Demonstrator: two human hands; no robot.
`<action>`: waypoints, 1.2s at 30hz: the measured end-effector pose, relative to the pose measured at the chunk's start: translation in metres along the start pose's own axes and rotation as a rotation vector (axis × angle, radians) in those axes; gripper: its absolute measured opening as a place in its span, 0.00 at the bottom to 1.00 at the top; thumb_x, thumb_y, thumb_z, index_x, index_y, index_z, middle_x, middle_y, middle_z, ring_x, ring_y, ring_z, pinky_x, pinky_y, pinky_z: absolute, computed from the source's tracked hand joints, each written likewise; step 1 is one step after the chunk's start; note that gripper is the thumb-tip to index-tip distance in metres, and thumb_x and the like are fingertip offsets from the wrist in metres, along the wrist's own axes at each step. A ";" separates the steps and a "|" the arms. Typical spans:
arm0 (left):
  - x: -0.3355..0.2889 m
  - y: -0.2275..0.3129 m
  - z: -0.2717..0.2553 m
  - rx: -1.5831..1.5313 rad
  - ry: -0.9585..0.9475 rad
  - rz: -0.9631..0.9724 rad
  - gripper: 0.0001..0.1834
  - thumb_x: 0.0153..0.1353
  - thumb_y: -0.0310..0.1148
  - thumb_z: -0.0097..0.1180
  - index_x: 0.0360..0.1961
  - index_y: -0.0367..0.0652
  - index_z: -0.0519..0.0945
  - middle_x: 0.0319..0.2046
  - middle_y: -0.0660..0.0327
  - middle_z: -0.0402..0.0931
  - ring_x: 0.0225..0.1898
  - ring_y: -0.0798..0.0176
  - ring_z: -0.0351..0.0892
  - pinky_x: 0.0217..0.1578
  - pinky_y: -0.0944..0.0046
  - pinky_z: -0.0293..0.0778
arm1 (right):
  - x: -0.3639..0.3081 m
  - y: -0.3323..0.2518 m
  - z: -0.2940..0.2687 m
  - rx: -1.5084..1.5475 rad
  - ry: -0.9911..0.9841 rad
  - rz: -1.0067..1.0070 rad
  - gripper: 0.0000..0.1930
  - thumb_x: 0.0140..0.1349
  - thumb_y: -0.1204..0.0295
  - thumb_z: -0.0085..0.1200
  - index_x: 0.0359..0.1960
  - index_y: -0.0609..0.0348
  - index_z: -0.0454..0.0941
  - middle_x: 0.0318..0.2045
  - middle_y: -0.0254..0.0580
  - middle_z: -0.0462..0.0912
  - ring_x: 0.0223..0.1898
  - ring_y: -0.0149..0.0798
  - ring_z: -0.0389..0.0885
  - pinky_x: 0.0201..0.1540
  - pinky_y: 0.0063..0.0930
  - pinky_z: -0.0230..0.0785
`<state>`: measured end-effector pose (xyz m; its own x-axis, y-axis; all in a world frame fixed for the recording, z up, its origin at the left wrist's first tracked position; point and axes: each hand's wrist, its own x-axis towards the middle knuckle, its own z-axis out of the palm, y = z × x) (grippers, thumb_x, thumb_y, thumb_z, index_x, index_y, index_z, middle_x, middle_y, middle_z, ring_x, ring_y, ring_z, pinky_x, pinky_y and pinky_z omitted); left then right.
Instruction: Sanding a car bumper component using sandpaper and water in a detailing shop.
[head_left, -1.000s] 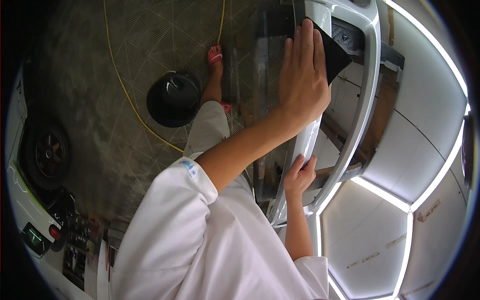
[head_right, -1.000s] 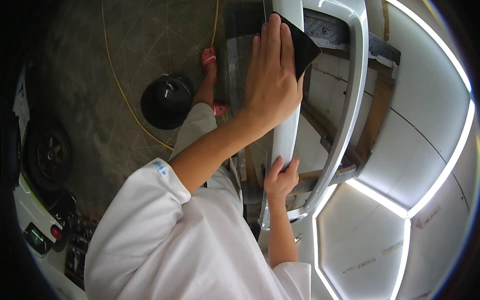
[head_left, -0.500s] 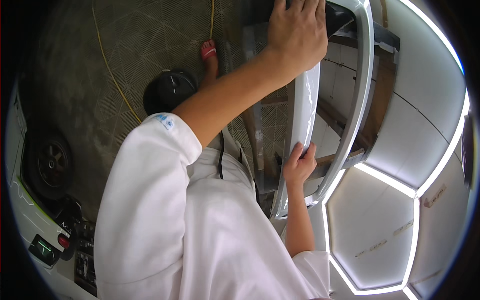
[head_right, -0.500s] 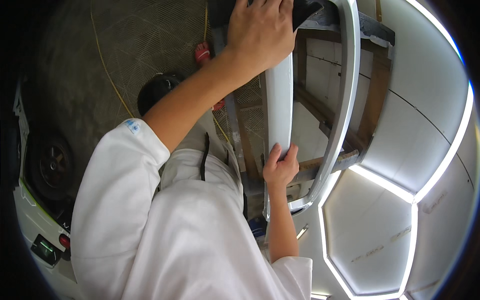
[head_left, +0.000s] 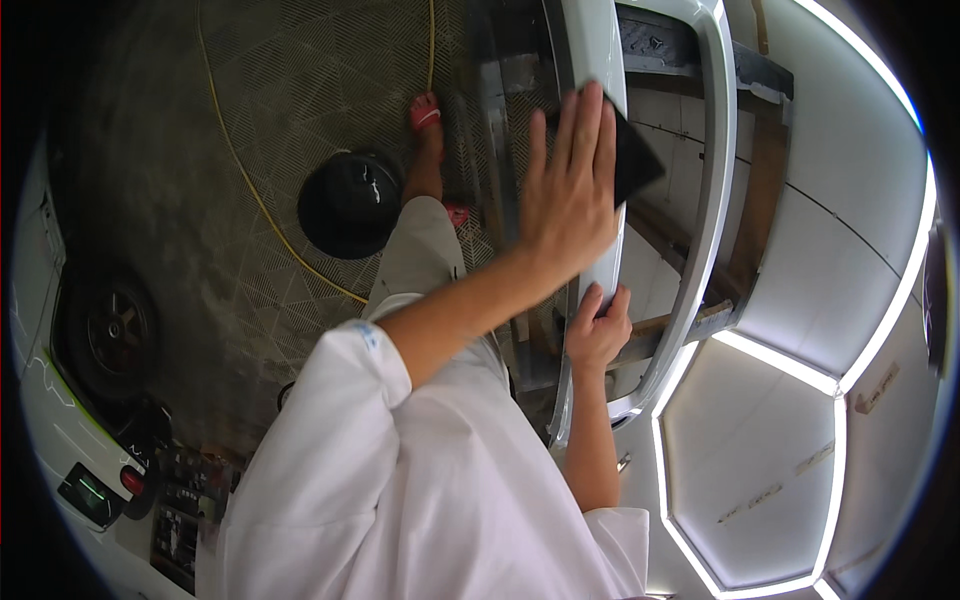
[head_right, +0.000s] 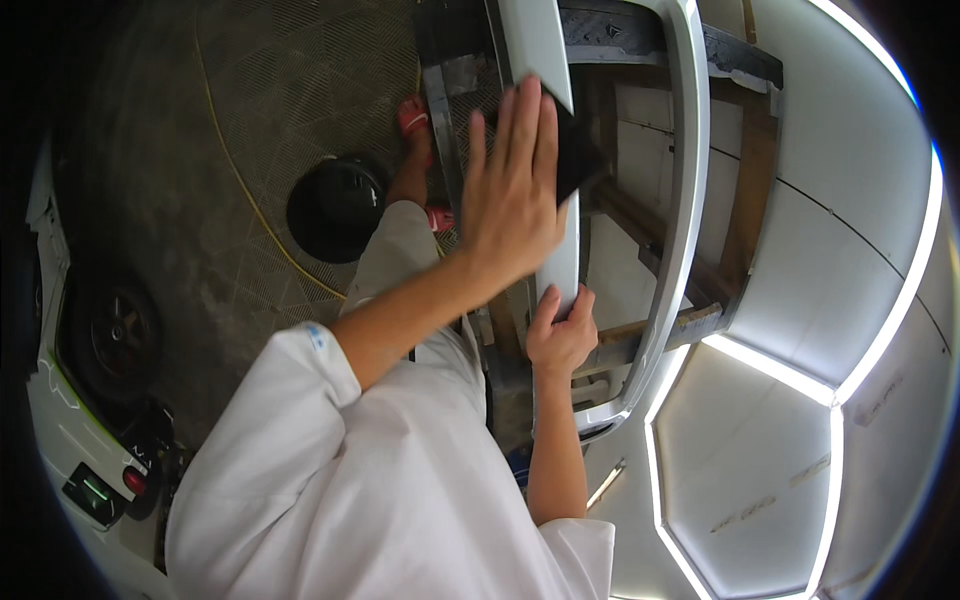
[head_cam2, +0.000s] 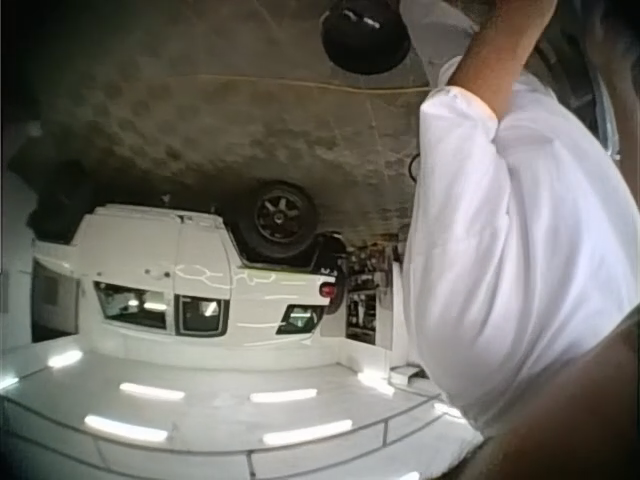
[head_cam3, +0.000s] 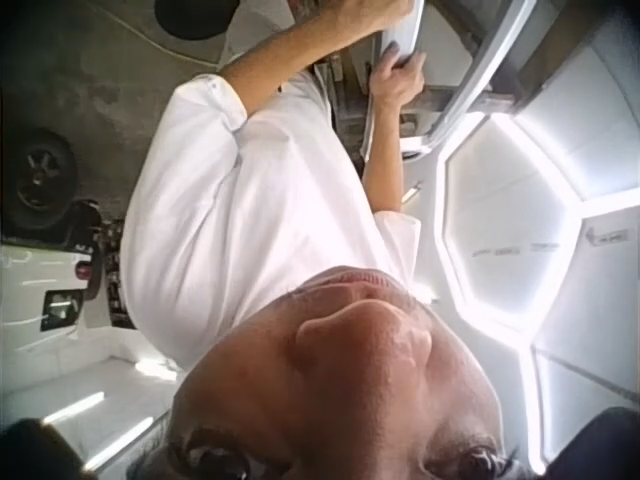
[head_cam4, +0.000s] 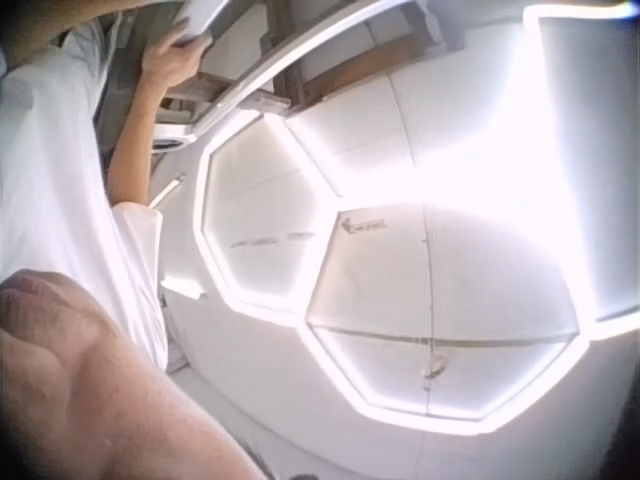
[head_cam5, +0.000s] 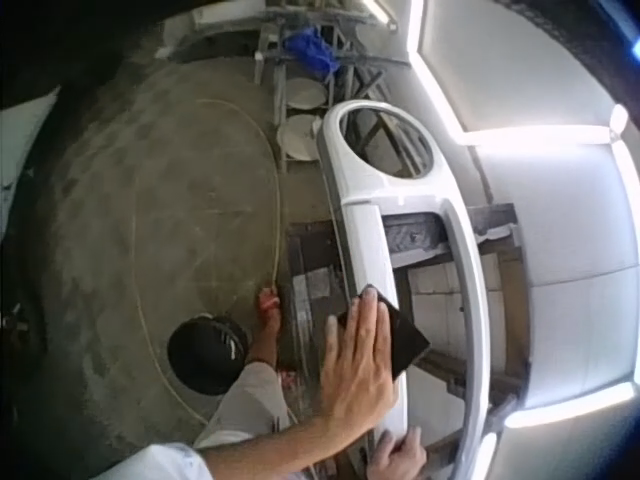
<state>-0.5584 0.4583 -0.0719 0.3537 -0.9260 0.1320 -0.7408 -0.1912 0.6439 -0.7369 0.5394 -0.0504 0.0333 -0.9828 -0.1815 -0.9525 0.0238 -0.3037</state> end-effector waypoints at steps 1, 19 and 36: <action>-0.023 0.004 0.007 -0.016 -0.005 0.011 0.47 0.56 0.33 0.63 0.72 0.18 0.58 0.76 0.31 0.46 0.77 0.32 0.51 0.72 0.29 0.48 | 0.000 -0.001 0.002 -0.007 0.023 -0.030 0.17 0.70 0.58 0.55 0.46 0.60 0.77 0.24 0.57 0.83 0.28 0.63 0.84 0.31 0.49 0.75; 0.080 -0.015 0.008 -0.110 0.299 -0.168 0.42 0.57 0.30 0.58 0.68 0.14 0.60 0.72 0.25 0.51 0.77 0.32 0.52 0.76 0.36 0.43 | 0.001 -0.001 0.001 0.026 0.004 -0.040 0.15 0.72 0.59 0.52 0.42 0.61 0.75 0.22 0.57 0.81 0.26 0.65 0.81 0.29 0.52 0.71; -0.024 0.012 0.008 -0.124 -0.028 0.027 0.49 0.54 0.37 0.66 0.73 0.23 0.59 0.78 0.37 0.45 0.78 0.35 0.49 0.74 0.34 0.48 | 0.003 0.000 -0.004 0.122 -0.031 -0.002 0.19 0.78 0.58 0.38 0.40 0.62 0.73 0.23 0.59 0.78 0.27 0.65 0.79 0.31 0.48 0.68</action>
<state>-0.5802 0.4758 -0.0737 0.3176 -0.9392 0.1305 -0.6727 -0.1262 0.7291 -0.7380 0.5355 -0.0471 0.0464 -0.9768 -0.2089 -0.9084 0.0457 -0.4156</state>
